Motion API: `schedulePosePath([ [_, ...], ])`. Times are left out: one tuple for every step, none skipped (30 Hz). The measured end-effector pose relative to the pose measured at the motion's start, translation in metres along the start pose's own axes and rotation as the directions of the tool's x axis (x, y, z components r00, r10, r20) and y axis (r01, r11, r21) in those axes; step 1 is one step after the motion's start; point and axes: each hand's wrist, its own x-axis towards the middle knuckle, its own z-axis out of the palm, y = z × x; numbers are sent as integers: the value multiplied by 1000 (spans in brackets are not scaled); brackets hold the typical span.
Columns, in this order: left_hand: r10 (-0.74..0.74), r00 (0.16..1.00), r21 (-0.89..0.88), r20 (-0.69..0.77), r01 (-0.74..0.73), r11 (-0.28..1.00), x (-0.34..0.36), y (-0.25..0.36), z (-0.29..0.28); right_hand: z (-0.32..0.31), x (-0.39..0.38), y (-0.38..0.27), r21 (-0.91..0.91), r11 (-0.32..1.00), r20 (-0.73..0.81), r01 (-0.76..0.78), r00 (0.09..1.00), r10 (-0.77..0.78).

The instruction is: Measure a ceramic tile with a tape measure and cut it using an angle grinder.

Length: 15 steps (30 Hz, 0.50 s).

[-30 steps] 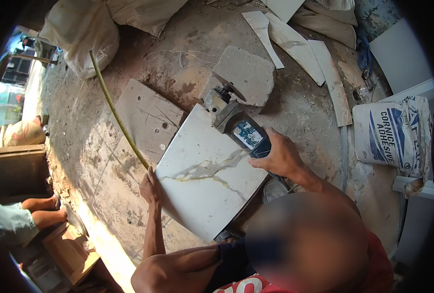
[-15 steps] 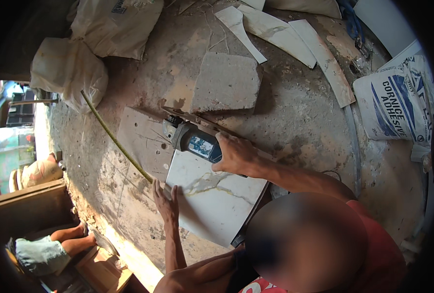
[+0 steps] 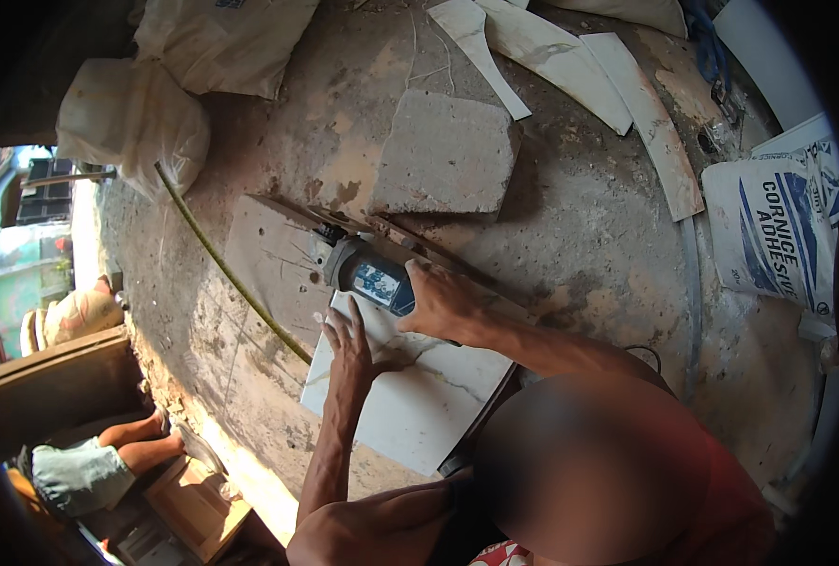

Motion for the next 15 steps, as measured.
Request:
schedulePosePath([
  [-7, 1000, -4, 10, 7, 1000, 1, 1, 0, -2, 0, -1, -1, 1000, 8, -3, 1000, 3],
  [73, 997, -15, -20, -73, 997, 0, 2, -2, -2, 0, -2, -2, 1000, 16, -7, 1000, 7],
  [64, 998, -21, -20, -64, 998, 1, 3, -4, 0, 1, -1, -5, 1000, 26, -4, 1000, 4],
  [90, 996, 8, -20, -90, 996, 2, 4, -7, 3, 2, 0, 0, 1000, -5, -1, 1000, 1],
  [118, 993, 34, -21, -117, 993, 3, 6, -7, 6, 3, 2, 3, 1000, -36, 1, 999, -1],
  [142, 989, 31, -34, -141, 990, 4, 5, -4, 7, 2, 4, -3, 1000, -26, 4, 1000, -4],
  [133, 990, 25, -37, -132, 991, 4, 5, -5, 8, 2, 5, -7, 1000, -50, 9, 999, -10],
  [147, 988, 27, -34, -147, 989, 3, 5, -5, 9, 2, 5, -10, 1000, -73, 14, 997, -15],
  [162, 986, 29, -31, -162, 986, 4, 6, -5, 7, 3, 5, -15, 1000, -65, 17, 998, -18],
  [186, 981, 54, -49, -184, 982, 3, 4, -5, 2, 3, -1, -21, 1000, -22, -7, 1000, 7],
  [176, 983, 52, -51, -174, 983, 2, 3, -6, 0, 3, -6, -30, 999, 20, -32, 999, 32],
  [154, 987, 43, -40, -152, 987, 0, 2, -8, 0, 3, -8, -31, 999, 29, -26, 999, 27],
  [137, 990, 30, -28, -136, 990, 1, 2, -6, 1, 3, -7, -37, 999, 16, -26, 1000, 27],
  [144, 989, 33, -33, -143, 989, 3, 2, -4, 1, 3, -6, -44, 999, 3, -26, 1000, 26],
  [139, 990, 25, -34, -139, 990, 3, 2, -2, 2, 2, -6, -50, 998, 9, -26, 1000, 26],
])
